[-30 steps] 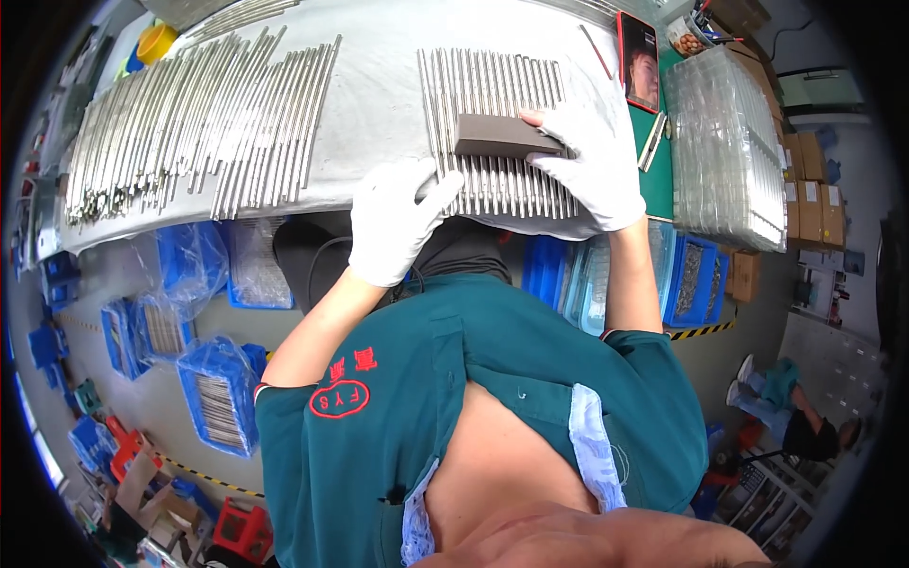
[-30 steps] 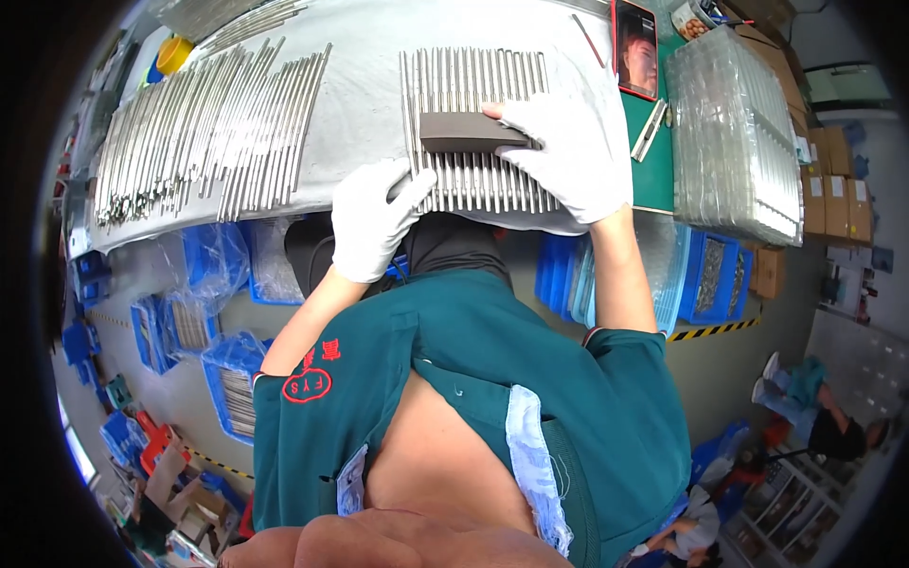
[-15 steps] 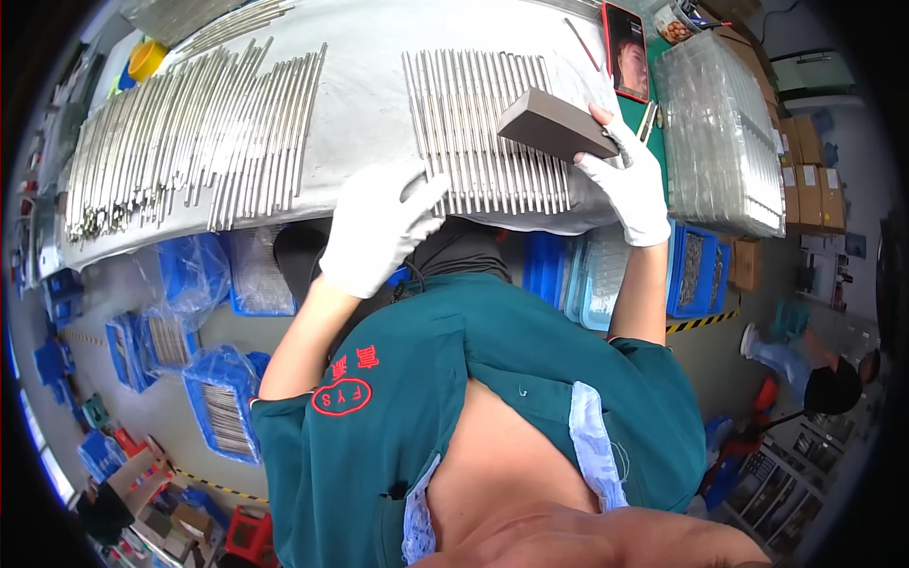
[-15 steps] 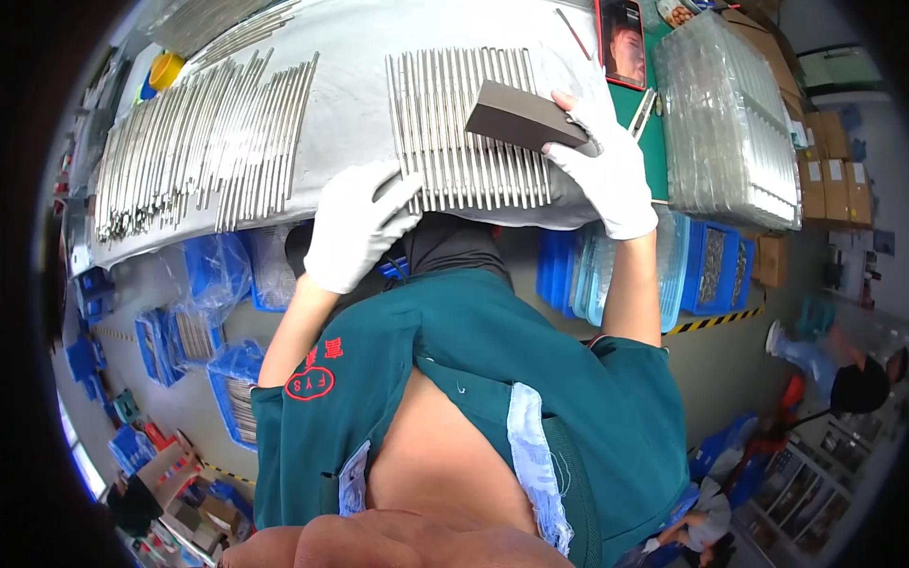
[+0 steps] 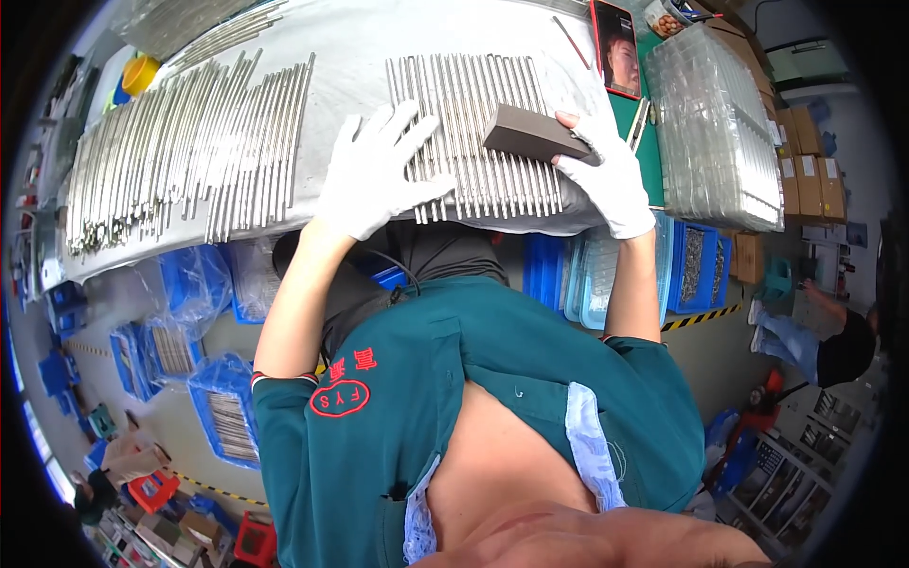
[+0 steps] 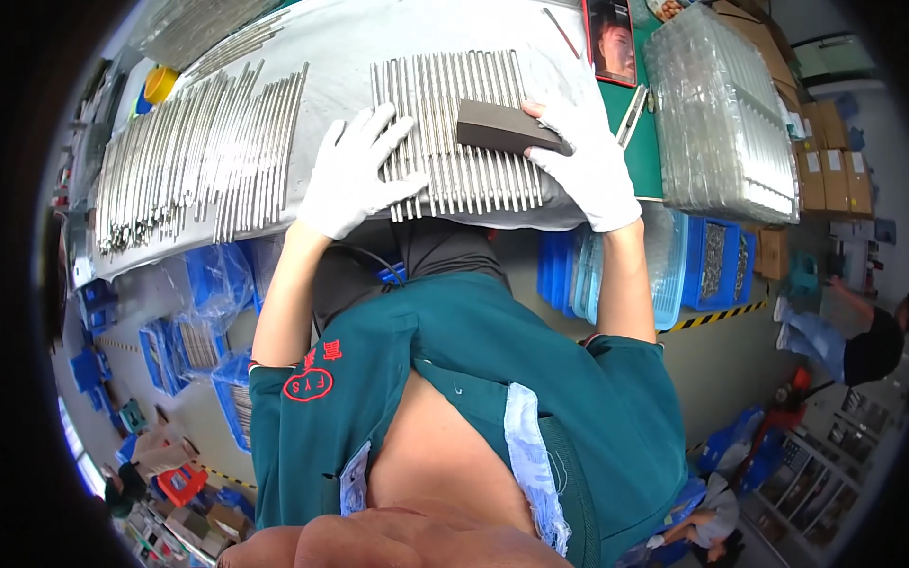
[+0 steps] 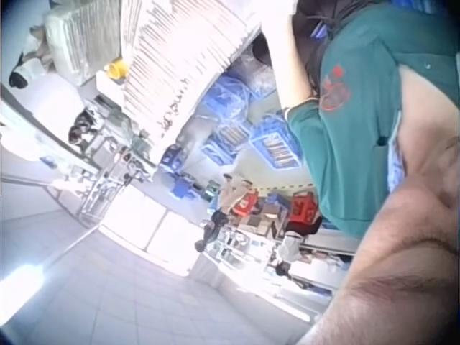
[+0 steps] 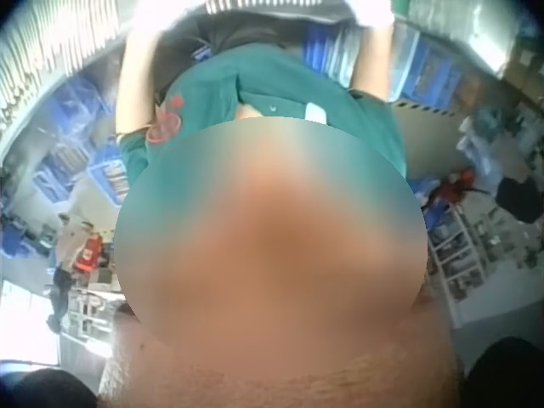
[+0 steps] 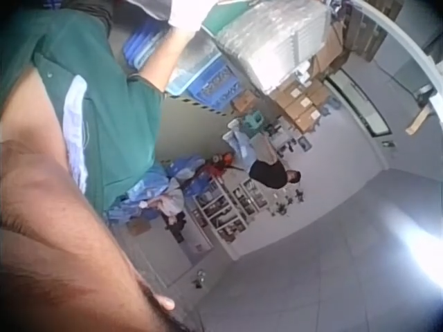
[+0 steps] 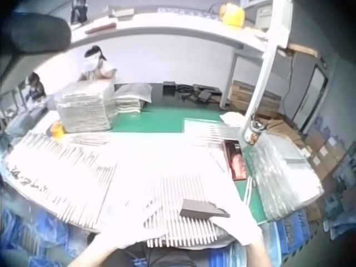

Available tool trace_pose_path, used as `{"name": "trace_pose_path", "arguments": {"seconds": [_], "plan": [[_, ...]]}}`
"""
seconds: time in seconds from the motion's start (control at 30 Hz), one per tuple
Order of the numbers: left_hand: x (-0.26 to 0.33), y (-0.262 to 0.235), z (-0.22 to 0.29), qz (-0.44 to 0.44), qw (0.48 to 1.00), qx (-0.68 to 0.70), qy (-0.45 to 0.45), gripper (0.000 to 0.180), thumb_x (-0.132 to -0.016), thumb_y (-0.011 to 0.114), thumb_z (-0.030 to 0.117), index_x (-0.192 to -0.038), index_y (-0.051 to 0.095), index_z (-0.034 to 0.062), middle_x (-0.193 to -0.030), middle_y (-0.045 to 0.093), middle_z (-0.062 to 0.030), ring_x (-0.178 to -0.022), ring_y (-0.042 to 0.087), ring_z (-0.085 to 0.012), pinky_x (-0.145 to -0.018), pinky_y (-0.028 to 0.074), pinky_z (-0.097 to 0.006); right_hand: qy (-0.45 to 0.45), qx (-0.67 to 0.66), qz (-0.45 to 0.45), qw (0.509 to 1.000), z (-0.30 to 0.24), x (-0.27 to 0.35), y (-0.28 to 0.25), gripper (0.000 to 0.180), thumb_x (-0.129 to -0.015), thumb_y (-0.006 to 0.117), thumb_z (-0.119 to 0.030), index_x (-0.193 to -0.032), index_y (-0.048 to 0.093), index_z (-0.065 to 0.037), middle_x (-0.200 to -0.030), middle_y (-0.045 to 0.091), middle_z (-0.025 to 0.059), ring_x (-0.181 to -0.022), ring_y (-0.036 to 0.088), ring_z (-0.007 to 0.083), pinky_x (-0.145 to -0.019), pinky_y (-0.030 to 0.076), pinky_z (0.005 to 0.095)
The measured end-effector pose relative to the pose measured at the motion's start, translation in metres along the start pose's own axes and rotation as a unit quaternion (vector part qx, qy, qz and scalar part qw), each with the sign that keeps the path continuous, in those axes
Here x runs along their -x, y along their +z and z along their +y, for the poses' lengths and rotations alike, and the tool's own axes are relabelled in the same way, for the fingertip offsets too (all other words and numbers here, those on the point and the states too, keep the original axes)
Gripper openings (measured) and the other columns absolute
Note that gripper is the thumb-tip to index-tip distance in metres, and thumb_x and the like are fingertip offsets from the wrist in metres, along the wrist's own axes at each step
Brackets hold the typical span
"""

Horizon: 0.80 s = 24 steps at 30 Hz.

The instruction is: Polishing a set of thin metal rods using a sanding block at a factory workbench.

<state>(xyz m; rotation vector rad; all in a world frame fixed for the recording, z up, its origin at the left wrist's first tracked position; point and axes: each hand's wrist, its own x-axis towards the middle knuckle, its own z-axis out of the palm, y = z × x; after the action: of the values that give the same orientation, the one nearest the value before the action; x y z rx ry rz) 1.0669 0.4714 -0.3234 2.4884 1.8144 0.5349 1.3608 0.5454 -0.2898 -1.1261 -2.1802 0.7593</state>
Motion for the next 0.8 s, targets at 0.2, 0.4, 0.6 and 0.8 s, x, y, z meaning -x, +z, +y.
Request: {"name": "trace_pose_path", "arguments": {"seconds": [0.2, 0.4, 0.6, 0.8], "plan": [[0.010, -0.005, -0.014, 0.004, 1.000, -0.007, 0.004, 0.078, -0.079, 0.062, 0.061, -0.133, 0.053, 0.0064, -0.139, 0.048, -0.0208, -0.132, 0.042, -0.0361, -0.112, 0.024, -0.051, -0.034, 0.022, -0.014, 0.999, -0.004, -0.008, 0.009, 0.051, -0.075, 0.073, -0.004, -0.125, 0.062, -0.005, -0.123, 0.063, 0.0111, -0.116, 0.057, 0.0219, -0.101, 0.042, 0.0321], [0.017, -0.020, -0.018, 0.004, 0.998, -0.045, -0.037, 0.085, -0.077, 0.061, 0.063, -0.132, 0.051, -0.0007, -0.136, 0.050, -0.0208, -0.129, 0.043, -0.0341, -0.112, 0.024, -0.050, -0.100, 0.074, 0.021, 0.992, -0.011, -0.013, 0.015, 0.056, -0.075, 0.076, -0.010, -0.128, 0.060, -0.006, -0.121, 0.065, 0.0116, -0.110, 0.060, 0.0226, -0.099, 0.044, 0.0334], [0.015, -0.015, -0.019, -0.009, 0.999, -0.015, -0.027, 0.083, -0.076, 0.061, 0.063, -0.130, 0.053, -0.0001, -0.133, 0.051, -0.0201, -0.124, 0.046, -0.0342, -0.110, 0.026, -0.048, 0.030, -0.142, 0.048, 0.988, 0.008, 0.001, -0.012, 0.053, -0.074, 0.074, 0.002, -0.125, 0.061, -0.002, -0.122, 0.064, 0.0099, -0.111, 0.059, 0.0175, -0.096, 0.045, 0.0283], [0.015, -0.016, -0.014, 0.016, 0.999, 0.026, -0.031, 0.084, -0.073, 0.066, 0.060, -0.130, 0.052, 0.0003, -0.129, 0.053, -0.0193, -0.120, 0.048, -0.0343, -0.108, 0.028, -0.049, -0.001, -0.052, -0.050, 0.997, 0.004, 0.001, -0.004, 0.050, -0.073, 0.075, 0.001, -0.122, 0.063, -0.002, -0.120, 0.063, 0.0112, -0.115, 0.057, 0.0211, -0.101, 0.042, 0.0310]]}}
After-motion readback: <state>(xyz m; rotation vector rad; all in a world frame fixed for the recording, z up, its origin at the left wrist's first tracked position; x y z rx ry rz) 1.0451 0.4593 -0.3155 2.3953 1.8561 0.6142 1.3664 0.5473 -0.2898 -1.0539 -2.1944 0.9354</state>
